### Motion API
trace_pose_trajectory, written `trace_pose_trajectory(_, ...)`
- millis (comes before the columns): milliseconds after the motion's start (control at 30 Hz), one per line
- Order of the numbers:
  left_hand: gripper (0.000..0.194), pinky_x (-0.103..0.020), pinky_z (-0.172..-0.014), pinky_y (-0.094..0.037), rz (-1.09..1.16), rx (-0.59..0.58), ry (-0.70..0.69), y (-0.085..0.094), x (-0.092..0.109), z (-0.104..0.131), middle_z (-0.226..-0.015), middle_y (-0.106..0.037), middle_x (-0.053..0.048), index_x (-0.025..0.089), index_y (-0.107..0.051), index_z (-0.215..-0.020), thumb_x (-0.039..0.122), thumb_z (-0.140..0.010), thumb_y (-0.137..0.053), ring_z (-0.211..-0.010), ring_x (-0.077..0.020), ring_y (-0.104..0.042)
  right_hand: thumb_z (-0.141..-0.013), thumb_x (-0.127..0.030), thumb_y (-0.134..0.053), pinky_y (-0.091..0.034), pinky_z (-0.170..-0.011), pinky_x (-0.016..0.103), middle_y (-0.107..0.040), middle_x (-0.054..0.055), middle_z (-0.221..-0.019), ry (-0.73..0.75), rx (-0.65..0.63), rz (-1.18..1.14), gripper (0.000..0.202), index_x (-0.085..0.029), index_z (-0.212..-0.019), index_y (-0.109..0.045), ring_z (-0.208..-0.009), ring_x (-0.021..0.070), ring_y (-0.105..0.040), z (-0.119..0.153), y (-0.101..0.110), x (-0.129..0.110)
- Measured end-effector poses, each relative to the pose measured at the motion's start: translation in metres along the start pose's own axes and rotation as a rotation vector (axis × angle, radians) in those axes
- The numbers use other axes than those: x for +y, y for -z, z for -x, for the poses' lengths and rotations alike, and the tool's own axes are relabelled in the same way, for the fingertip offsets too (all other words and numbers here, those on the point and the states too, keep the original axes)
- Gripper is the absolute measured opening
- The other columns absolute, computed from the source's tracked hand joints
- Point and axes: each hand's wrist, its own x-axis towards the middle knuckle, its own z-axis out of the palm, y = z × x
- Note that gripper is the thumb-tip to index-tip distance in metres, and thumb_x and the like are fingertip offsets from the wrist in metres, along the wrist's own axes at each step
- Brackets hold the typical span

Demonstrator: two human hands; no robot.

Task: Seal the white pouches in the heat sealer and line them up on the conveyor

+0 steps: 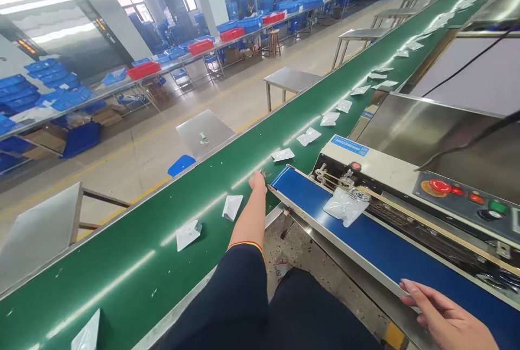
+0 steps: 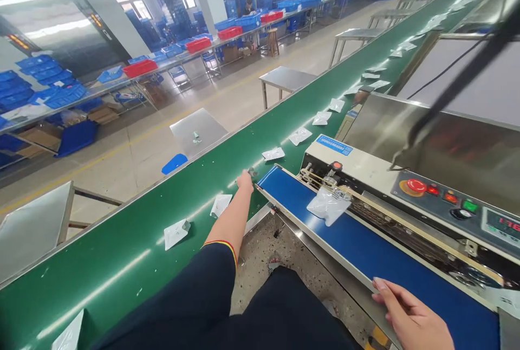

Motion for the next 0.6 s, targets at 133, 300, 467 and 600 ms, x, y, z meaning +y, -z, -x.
trace_pose_trajectory(133, 0.02, -0.023, -0.048, -0.027, 0.042, -0.096, -0.024, 0.013, 0.042, 0.043, -0.066, -0.05, 0.003, 0.021, -0.058, -0.079, 0.03, -0.095, -0.067, -0.053, -0.0109, -0.044, -0.062, -0.092, -0.067, -0.066, -0.072, 0.05, -0.086, 0.01, -0.093, 0.148, -0.024, -0.042, 0.068, -0.034, -0.089, -0.09, -0.082, 0.0411, -0.081, 0.0, -0.011, 0.002)
trace_pose_trajectory(300, 0.017, -0.02, -0.048, -0.028, 0.02, -0.424, 0.031, 0.03, 0.029, 0.14, -0.067, -0.053, 0.004, 0.02, -0.058, -0.08, 0.027, -0.084, -0.073, -0.052, -0.0078, -0.041, -0.085, -0.078, -0.068, -0.068, -0.08, 0.041, -0.087, 0.011, -0.104, 0.547, 0.033, -0.121, 0.057, -0.028, -0.1, -0.09, -0.096, 0.035, -0.083, -0.001, -0.043, -0.018)
trace_pose_trajectory(467, 0.018, -0.021, -0.048, -0.032, -0.118, -0.85, 0.335, 0.027, -0.033, 0.256, -0.071, -0.055, 0.003, 0.02, -0.06, -0.08, 0.029, -0.08, -0.074, -0.053, -0.0079, -0.042, -0.098, -0.068, -0.07, -0.061, -0.114, 0.052, -0.073, 0.014, -0.153, 0.872, 0.187, -0.272, 0.059, -0.025, -0.139, -0.081, -0.136, 0.0354, -0.072, -0.002, -0.064, -0.037)
trace_pose_trajectory(600, 0.027, -0.024, -0.05, -0.036, -0.307, -1.011, 0.411, 0.021, -0.089, 0.318, -0.073, -0.058, -0.001, 0.02, -0.063, -0.078, 0.042, -0.089, -0.074, -0.055, -0.0098, -0.045, -0.107, -0.068, -0.061, -0.06, -0.114, 0.05, -0.083, 0.013, -0.13, 0.835, 0.262, -0.344, 0.048, -0.027, -0.109, -0.086, -0.124, 0.0333, -0.077, -0.006, -0.045, -0.008)
